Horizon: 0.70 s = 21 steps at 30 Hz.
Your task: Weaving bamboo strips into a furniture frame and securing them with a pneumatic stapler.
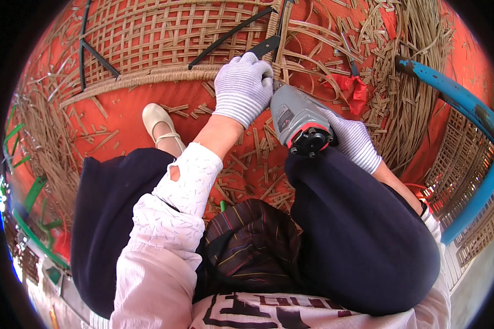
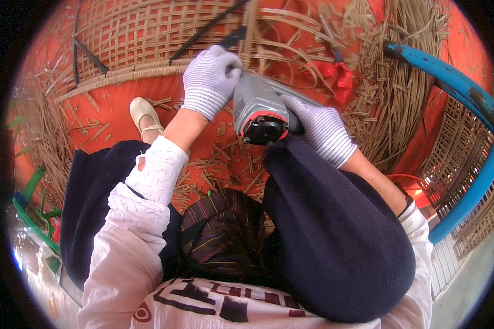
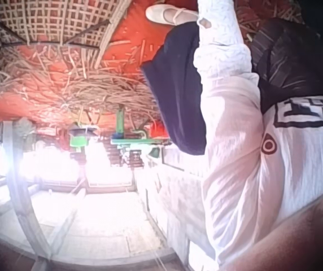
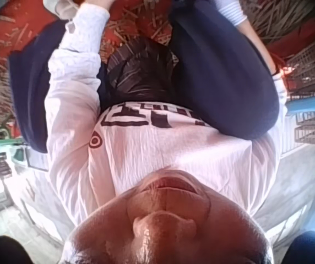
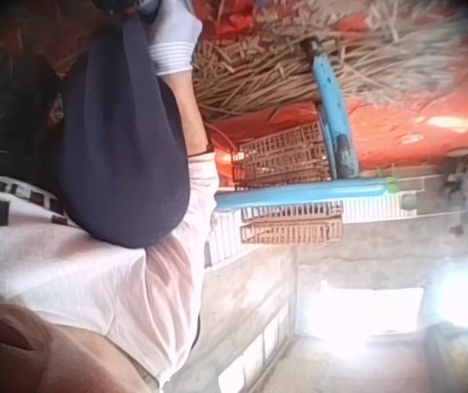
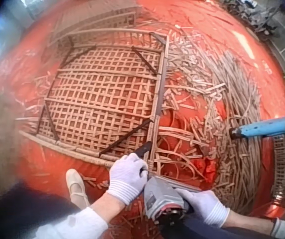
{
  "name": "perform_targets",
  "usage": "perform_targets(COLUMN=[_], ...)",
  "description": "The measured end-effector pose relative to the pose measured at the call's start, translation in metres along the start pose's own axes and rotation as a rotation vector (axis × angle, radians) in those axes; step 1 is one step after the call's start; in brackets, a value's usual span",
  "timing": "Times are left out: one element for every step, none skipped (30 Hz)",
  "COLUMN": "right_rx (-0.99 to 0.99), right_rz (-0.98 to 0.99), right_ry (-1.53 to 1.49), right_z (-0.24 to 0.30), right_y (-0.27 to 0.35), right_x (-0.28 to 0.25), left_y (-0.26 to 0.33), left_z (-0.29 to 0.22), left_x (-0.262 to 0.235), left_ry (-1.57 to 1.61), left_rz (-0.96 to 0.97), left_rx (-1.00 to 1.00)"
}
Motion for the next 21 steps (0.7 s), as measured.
perform_targets(right_rx=[0.023, -0.010, -0.004, 0.027, 0.001, 0.011, 0.021, 0.021, 0.000, -0.003, -0.020, -0.020, -0.003, -0.020, 0.025, 0.109, 0.072, 0.129, 0.183, 0.184, 0.096], right_rz=[-0.009, -0.016, -0.021, -0.021, -0.024, -0.016, -0.009, -0.009, -0.022, -0.035, -0.035, -0.041, -0.048, -0.046, -0.037, -0.019, -0.029, 0.003, 0.020, 0.036, 0.001], right_ry=[-0.011, 0.002, -0.006, -0.034, -0.013, -0.010, -0.006, -0.005, -0.002, -0.026, 0.002, 0.027, 0.034, 0.050, 0.009, -0.028, -0.033, -0.036, -0.045, -0.038, -0.060], right_z=[0.000, 0.001, 0.001, 0.000, 0.000, 0.000, -0.001, -0.002, -0.002, -0.003, -0.004, -0.005, -0.007, -0.008, -0.010, -0.012, -0.012, -0.014, -0.016, -0.016, -0.015], right_y=[0.000, 0.000, 0.000, 0.001, 0.001, 0.001, 0.001, 0.001, 0.001, 0.002, 0.002, 0.003, 0.004, 0.004, 0.005, 0.006, 0.007, 0.008, 0.009, 0.009, 0.009], right_x=[0.000, 0.000, 0.001, 0.001, 0.001, 0.001, 0.001, 0.001, 0.002, 0.002, 0.002, 0.002, 0.002, 0.003, 0.003, 0.003, 0.003, 0.003, 0.003, 0.003, 0.003], left_y=[0.000, 0.000, 0.000, 0.000, 0.000, 0.000, 0.001, 0.001, 0.001, 0.001, 0.001, 0.000, 0.000, 0.000, 0.001, 0.001, 0.001, 0.001, 0.001, 0.001, 0.002], left_z=[0.000, 0.000, 0.000, 0.000, 0.000, 0.000, 0.000, 0.000, 0.000, 0.000, 0.000, 0.000, 0.000, 0.000, 0.000, 0.000, 0.000, 0.000, 0.000, 0.000, 0.000], left_x=[0.000, 0.000, 0.000, 0.000, 0.001, 0.001, 0.001, 0.001, 0.001, 0.001, 0.001, 0.001, 0.001, 0.001, 0.000, 0.001, 0.001, 0.001, 0.001, 0.001, 0.000], left_ry=[-0.008, -0.010, -0.011, -0.011, -0.015, -0.010, -0.017, -0.021, -0.020, -0.024, -0.021, -0.012, -0.019, -0.017, -0.014, -0.013, -0.007, -0.002, -0.002, 0.001, 0.003], left_rz=[0.005, 0.000, -0.004, -0.004, -0.004, -0.005, -0.003, -0.003, -0.002, -0.003, -0.006, -0.009, -0.009, -0.026, -0.042, -0.041, -0.044, -0.047, -0.047, -0.057, -0.067], left_rx=[-0.002, 0.004, 0.011, 0.009, 0.009, 0.009, 0.008, 0.011, 0.011, 0.013, 0.014, 0.015, 0.014, 0.029, 0.043, 0.043, 0.044, 0.044, 0.044, 0.046, 0.047])
Point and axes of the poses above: each hand's wrist, its own y-axis away from the middle knuckle, its own x-axis out of the palm, z = x × y, the point moved 2 cm from there along -y, towards the middle knuckle, and after that the axes turned 15 degrees about -z, right-handed, at the moved point
